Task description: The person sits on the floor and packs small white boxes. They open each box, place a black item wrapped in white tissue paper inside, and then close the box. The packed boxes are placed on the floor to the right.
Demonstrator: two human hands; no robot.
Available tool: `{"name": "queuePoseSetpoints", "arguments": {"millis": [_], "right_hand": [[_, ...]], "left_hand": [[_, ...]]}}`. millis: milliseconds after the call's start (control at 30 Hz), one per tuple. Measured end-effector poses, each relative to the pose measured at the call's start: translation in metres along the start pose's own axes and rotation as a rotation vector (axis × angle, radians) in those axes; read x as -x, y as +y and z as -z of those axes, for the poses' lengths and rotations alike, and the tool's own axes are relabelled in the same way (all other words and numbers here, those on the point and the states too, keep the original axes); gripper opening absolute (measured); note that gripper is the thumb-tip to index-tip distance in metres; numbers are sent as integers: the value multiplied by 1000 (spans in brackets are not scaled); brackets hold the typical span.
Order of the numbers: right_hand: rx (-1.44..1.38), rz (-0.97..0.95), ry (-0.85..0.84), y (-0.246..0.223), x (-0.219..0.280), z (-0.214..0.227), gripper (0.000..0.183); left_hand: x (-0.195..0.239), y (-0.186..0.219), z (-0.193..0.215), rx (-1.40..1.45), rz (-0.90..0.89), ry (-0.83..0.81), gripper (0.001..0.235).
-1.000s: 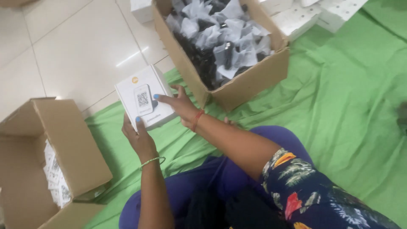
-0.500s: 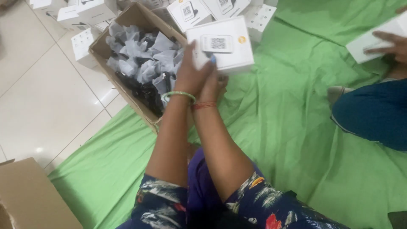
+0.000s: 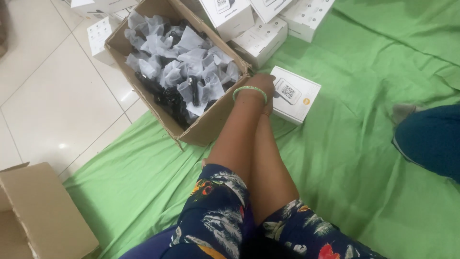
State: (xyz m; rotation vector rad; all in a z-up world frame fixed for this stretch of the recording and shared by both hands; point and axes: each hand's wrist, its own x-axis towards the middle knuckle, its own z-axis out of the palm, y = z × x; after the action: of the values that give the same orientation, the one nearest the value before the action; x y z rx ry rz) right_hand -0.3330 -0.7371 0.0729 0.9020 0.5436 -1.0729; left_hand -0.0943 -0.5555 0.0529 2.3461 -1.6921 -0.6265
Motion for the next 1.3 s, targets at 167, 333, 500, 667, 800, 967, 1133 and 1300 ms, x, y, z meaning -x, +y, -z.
{"name": "queuePoseSetpoints", "arguments": {"millis": [167,333,500,667,800,967,1133,1300], "right_hand": [[-234,-291,124,49,164,-45,70],[-135,-399,384,28,138,33,88],[130,-423,389,97,138,82,63],[986,-389,-396,298,23,339,18],[1287,-605,-495,330,91,401,34],[1664,-544,-788,329,113,438,28],[2098,-548,-868,326,134,457,37],[2425,-667,-984,336,152,465,53]], "left_hand": [[32,5,37,133,116,6,35],[83,-16,67,183,37,320,43],[155,-69,83,398,156,509,41],[225,-146,44,390,224,657,38],[279,-187,10,130,335,612,41],[374,-171,17,377,524,768,45],[434,-186,-4,363,603,719,47],[490,-212,-25,388,669,651,62]]}}
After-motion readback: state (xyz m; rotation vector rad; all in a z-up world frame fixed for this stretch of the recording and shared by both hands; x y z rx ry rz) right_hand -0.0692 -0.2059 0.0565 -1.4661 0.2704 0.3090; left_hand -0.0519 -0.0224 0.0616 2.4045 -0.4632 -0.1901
